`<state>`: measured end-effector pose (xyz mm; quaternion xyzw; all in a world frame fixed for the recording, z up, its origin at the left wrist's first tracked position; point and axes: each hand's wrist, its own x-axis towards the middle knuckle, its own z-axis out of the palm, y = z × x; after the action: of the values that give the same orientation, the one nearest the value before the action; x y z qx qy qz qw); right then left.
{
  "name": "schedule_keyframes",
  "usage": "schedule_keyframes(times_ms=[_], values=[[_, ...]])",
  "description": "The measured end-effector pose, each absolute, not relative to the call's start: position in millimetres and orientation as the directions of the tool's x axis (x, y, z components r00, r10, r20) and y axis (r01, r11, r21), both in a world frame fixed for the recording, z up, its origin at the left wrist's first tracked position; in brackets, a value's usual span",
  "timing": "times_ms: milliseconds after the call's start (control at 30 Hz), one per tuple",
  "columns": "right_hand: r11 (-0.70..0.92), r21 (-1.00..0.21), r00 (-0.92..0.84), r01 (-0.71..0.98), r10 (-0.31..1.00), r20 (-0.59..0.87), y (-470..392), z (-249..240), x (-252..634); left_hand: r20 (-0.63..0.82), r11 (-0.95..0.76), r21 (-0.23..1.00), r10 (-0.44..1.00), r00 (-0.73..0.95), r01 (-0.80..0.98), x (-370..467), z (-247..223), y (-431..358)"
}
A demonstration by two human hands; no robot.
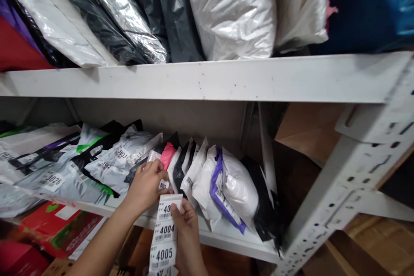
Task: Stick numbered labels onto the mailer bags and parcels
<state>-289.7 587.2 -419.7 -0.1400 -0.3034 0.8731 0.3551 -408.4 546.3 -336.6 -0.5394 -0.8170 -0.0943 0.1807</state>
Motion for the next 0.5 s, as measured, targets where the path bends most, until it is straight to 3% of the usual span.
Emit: schedule_keyframes(times_ms=[133, 233, 333, 500], values=[[-0.619, -0.585, -0.722, -0.524, 0.687, -0.08, 583, -424, -292, 0.489, 0.427, -0.097, 0.807, -0.331, 0.899, -405, -348, 545], [-0.708, -0.468, -0.747, -0.529, 0.65, -0.139, 584, -429, -299, 0.512, 0.413, -0.023, 0.787, -0.344, 0.91, -404, -344, 546], [-0.78, -0.34, -0.795, -0.526, 0.592, -0.129, 586, -425, -307, 0.496, 0.475, 0.058, 0.749, -0.438, 0.878, -405, -331, 555], [-0.799, -0.243, -0.813, -0.551, 0.579, -0.062, 594, -412, -316, 0.401, 0.589, 0.055, 0.726, -0.558, 0.806, -405, -318, 573]])
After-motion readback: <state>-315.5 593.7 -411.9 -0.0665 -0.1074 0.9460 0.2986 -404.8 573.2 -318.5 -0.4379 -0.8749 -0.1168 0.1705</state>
